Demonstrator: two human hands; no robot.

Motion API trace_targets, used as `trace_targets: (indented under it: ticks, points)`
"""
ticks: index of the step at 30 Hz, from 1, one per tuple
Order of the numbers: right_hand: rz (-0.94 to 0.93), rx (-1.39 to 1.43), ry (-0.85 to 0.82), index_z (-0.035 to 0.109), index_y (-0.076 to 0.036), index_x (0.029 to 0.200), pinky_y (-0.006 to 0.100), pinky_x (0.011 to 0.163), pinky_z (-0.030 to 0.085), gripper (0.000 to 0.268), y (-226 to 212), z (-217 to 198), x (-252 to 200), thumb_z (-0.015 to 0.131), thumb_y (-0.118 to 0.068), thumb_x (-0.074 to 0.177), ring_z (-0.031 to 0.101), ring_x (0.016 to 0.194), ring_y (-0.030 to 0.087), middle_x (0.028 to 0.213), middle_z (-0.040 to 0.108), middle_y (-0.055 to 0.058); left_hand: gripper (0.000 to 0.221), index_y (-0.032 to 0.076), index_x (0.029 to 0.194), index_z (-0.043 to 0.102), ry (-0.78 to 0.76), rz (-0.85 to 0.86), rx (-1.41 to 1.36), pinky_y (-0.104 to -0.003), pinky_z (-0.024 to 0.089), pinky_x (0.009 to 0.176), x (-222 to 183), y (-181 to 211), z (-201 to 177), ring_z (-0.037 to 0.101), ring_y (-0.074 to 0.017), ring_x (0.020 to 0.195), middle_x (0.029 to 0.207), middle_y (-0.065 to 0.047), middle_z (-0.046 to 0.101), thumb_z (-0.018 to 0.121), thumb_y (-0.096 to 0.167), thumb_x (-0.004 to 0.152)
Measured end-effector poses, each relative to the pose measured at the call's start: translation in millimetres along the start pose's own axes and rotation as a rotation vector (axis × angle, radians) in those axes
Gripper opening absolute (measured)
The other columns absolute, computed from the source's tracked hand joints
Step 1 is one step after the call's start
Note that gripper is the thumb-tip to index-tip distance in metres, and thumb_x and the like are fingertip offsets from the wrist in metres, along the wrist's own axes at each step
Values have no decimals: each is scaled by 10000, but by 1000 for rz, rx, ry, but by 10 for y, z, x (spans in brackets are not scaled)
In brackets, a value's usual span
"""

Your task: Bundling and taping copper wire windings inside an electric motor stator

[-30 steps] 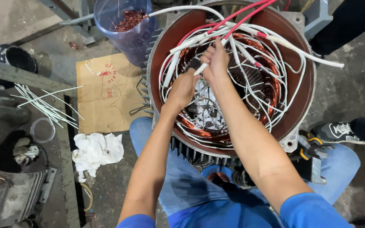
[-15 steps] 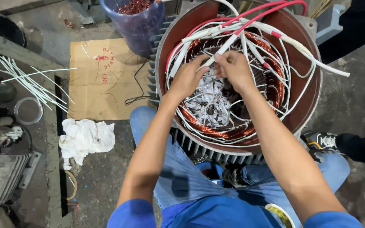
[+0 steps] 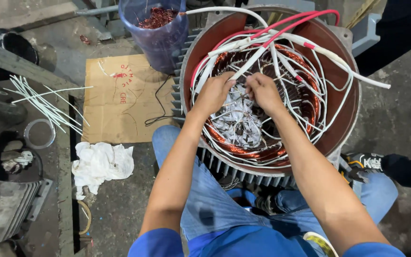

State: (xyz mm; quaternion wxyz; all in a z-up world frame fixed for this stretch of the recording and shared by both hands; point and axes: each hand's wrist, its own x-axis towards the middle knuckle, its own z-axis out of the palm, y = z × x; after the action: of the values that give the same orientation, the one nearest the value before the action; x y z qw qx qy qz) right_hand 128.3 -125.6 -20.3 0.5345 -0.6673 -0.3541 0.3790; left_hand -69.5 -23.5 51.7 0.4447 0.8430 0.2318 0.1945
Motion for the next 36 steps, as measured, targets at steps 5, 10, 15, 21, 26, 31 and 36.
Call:
trace_targets:
  ticks: [5, 10, 15, 21, 26, 31, 36]
  points:
    - [-19, -57, -111, 480, 57, 1520, 357, 647, 672, 423, -401, -186, -263, 571, -24, 1115, 737, 733, 238, 1094, 702, 248, 371, 5, 1409, 677, -3, -3, 11, -546, 590, 1021, -3, -39, 34, 741, -467, 1171, 1199, -282, 785, 574, 236, 1137]
    - [-8, 36, -41, 679, 64, 1280, 250, 622, 676, 235, -293, -167, -161, 677, -39, 1069, 753, 728, 142, 1026, 717, 127, 334, 30, 1349, 710, 27, -12, 7, -577, 595, 990, 37, -54, 73, 746, -495, 1123, 1092, -281, 797, 605, 233, 1106]
    - [-326, -552, 32, 643, 13, 1293, 454, 684, 633, 353, -549, -123, -202, 730, 103, 962, 695, 897, 340, 1161, 629, 221, 327, 51, 1267, 734, 50, -52, 74, -525, 544, 824, 70, -254, 157, 739, -407, 891, 913, -190, 797, 630, 300, 1082]
    - [-725, -1233, -290, 625, -102, 1482, 579, 1212, 383, 494, -729, -334, 234, 700, -281, 1028, 519, 1393, 392, 1504, 601, 172, 288, 54, 984, 580, -72, -86, 232, -492, 419, 808, -91, -40, 44, 510, -459, 604, 648, -98, 652, 484, 253, 1169]
    - [-616, -1312, -710, 603, -201, 1563, 654, 1334, 176, 563, -864, -484, 661, 358, -496, 1151, 625, 1329, 375, 1394, 630, 118, 299, 19, 1045, 560, -139, -164, 194, -471, 354, 557, -19, -40, 36, 505, -274, 530, 658, -80, 602, 440, 251, 1191]
    - [-416, -1141, -739, 700, -244, 1402, 622, 1358, 122, 434, -817, -360, 701, 468, -476, 1119, 586, 1296, 263, 1147, 638, 3, 297, 85, 1020, 545, -191, -251, 123, -402, 315, 495, 65, -98, 28, 403, -175, 559, 718, 12, 492, 383, 255, 1201]
    - [-441, -1077, -717, 721, -187, 1374, 592, 1237, 228, 401, -724, -258, 691, 492, -422, 1145, 627, 1126, 286, 1092, 630, 47, 255, 49, 1003, 529, -122, -102, 136, -462, 297, 556, 117, -251, 120, 435, -245, 553, 675, -61, 524, 452, 212, 1183]
